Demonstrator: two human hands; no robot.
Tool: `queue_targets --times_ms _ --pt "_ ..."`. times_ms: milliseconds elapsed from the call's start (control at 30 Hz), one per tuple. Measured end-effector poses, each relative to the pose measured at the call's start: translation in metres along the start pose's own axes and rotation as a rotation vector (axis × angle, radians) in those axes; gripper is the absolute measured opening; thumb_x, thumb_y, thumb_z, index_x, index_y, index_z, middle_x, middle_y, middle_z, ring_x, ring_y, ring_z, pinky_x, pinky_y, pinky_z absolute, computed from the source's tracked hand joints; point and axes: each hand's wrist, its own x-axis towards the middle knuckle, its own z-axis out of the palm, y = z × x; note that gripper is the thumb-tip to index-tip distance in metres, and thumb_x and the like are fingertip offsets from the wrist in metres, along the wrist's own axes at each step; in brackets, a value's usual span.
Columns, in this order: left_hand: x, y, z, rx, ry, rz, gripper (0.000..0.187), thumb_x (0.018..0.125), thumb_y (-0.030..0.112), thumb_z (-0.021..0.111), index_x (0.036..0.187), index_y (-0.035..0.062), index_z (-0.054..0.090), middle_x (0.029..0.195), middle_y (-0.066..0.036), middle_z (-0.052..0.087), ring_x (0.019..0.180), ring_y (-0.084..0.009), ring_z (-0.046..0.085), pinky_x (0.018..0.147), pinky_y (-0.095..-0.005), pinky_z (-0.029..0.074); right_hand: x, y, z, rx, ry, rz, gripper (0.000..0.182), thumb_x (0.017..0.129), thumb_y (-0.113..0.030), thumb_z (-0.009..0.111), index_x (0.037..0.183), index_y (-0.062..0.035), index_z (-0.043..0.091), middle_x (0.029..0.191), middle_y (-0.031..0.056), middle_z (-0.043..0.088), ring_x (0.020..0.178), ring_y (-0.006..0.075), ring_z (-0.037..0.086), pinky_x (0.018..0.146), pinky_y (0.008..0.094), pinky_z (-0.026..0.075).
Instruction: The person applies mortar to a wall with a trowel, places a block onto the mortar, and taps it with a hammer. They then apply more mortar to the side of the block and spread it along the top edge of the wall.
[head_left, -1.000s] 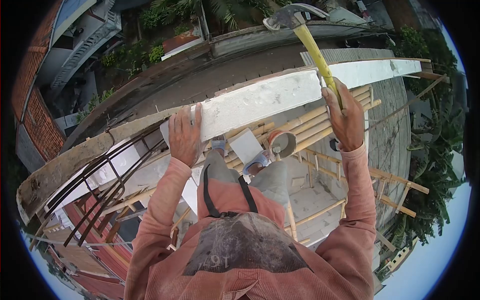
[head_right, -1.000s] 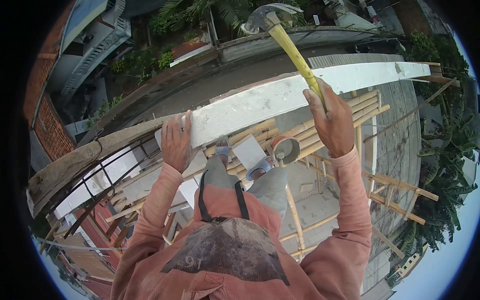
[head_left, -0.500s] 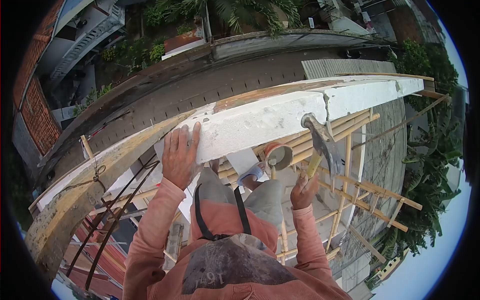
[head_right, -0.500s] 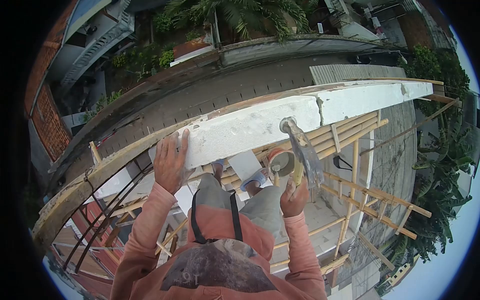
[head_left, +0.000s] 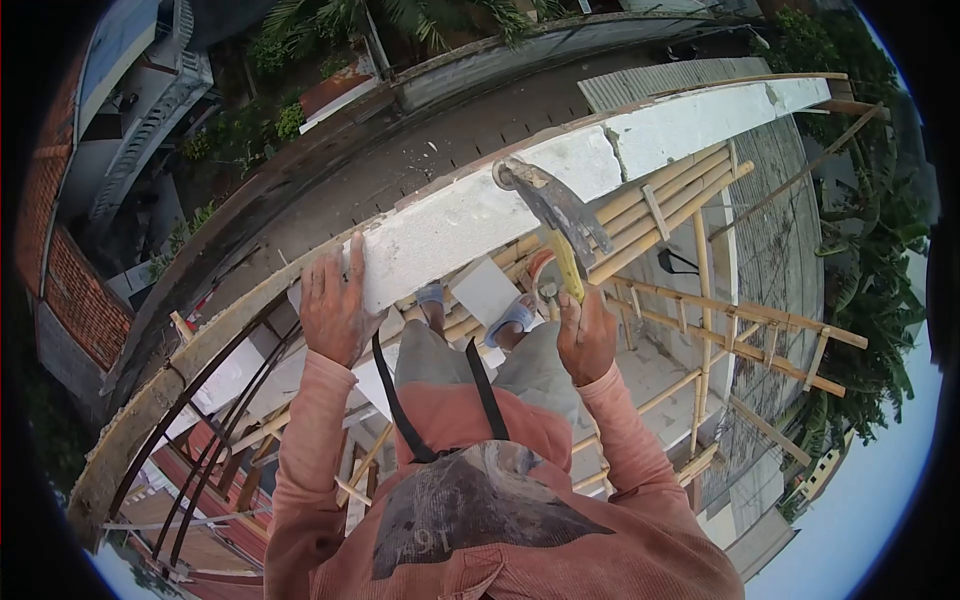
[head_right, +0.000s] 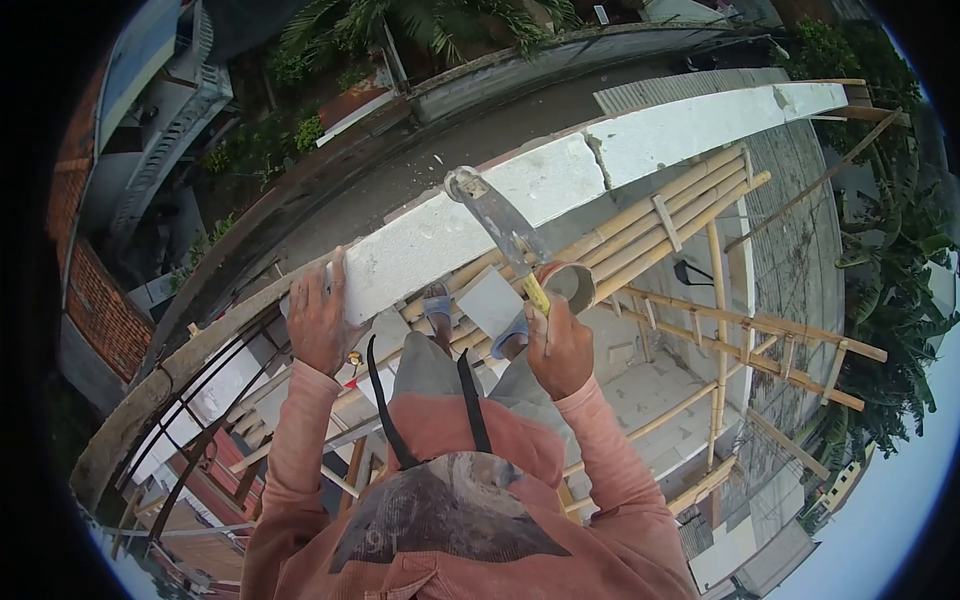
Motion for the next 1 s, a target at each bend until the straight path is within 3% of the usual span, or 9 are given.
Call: queue_targets --times_ms 100,333,367,467,500,667,833,933,1000 --pt "0.000 0.001 -0.001 0.017 -0.006 0.030 0.121 0.050 0.030 0.096 0.154 0.0117 0.037 0.128 -0.015 0.054 0.119 -0.0317 0.054 0.106 -0.0453 0.042 -0.017 0.028 0.032 -0.098 -0.156 0.055 0.025 0.103 -0.026 0.055 0.094 -0.0030 0.051 0.068 0.0243 0.062 0.062 0.0447 0.062 0.052 0.0515 0.048" --pt "0.000 -0.002 -0.007 0.106 -0.003 0.035 0.119 0.055 0.038 0.093 0.155 0.0136 0.034 0.129 -0.015 0.054 0.120 -0.0315 0.054 0.103 -0.0423 0.046 -0.009 0.007 -0.013 -0.021 -0.068 0.003 0.021 0.102 -0.022 0.056 0.099 -0.0010 0.053 0.068 0.0223 0.061 0.061 0.0425 0.063 0.051 0.0493 0.046" --pt "-0.001 -0.002 -0.006 0.103 -0.006 0.028 0.118 0.055 0.037 0.093 0.155 0.0142 0.034 0.129 -0.014 0.054 0.120 -0.0315 0.054 0.102 -0.0421 0.046 -0.010 0.003 -0.020 -0.013 -0.097 0.051 0.023 0.105 -0.024 0.050 0.102 -0.0010 0.054 0.070 0.0222 0.061 0.066 0.0447 0.062 0.056 0.0461 0.047" --pt "0.000 -0.013 0.009 0.191 0.027 0.066 0.118 0.055 0.034 0.092 0.156 0.0156 0.034 0.129 -0.014 0.055 0.117 -0.0313 0.056 0.099 -0.0414 0.049 -0.017 0.020 -0.001 0.030 -0.027 -0.034 0.022 0.105 -0.023 0.051 0.104 -0.0012 0.054 0.071 0.0233 0.062 0.068 0.0439 0.064 0.057 0.0470 0.049" --pt "-0.003 -0.017 0.016 0.237 0.037 0.093 0.117 0.055 0.034 0.092 0.156 0.0160 0.034 0.129 -0.014 0.055 0.116 -0.0312 0.057 0.097 -0.0411 0.050 -0.019 0.028 0.016 -0.013 -0.075 -0.018 0.025 0.103 -0.025 0.055 0.097 -0.0019 0.050 0.065 0.0217 0.061 0.060 0.0433 0.063 0.051 0.0506 0.049" --pt "-0.005 -0.006 0.005 0.158 -0.047 0.049 0.121 0.056 0.037 0.093 0.157 0.0181 0.030 0.133 -0.016 0.054 0.118 -0.0342 0.058 0.096 -0.0428 0.053 -0.019 0.009 -0.002 -0.111 -0.209 0.090 0.031 0.105 -0.033 0.048 0.100 -0.0023 0.049 0.065 0.0223 0.063 0.062 0.0455 0.064 0.053 0.0532 0.051" --pt "-0.005 -0.006 0.002 0.156 -0.104 0.008 0.122 0.057 0.042 0.092 0.158 0.0180 0.027 0.137 -0.017 0.053 0.122 -0.0367 0.056 0.099 -0.0444 0.052 -0.019 0.001 -0.010 -0.086 -0.157 0.099 0.031 0.105 -0.033 0.049 0.102 -0.0022 0.050 0.063 0.0214 0.063 0.061 0.0450 0.064 0.053 0.0528 0.051" --pt "-0.003 -0.001 0.002 0.152 -0.089 0.018 0.124 0.057 0.042 0.092 0.158 0.0177 0.026 0.138 -0.018 0.052 0.123 -0.0369 0.056 0.100 -0.0447 0.051 -0.028 -0.007 -0.011 0.026 0.000 0.011 0.032 0.105 -0.034 0.048 0.102 -0.0021 0.050 0.062 0.0214 0.062 0.059 0.0446 0.064 0.052 0.0525 0.050" --pt "-0.004 -0.005 0.005 0.141 -0.069 0.031 0.124 0.057 0.043 0.092 0.158 0.0177 0.025 0.139 -0.018 0.052 0.123 -0.0369 0.056 0.101 -0.0446 0.050 -0.032 0.005 0.018 0.047 -0.055 0.079 0.031 0.104 -0.033 0.050 0.102 -0.0017 0.051 0.063 0.0232 0.061 0.059 0.0446 0.062 0.052 0.0532 0.048"
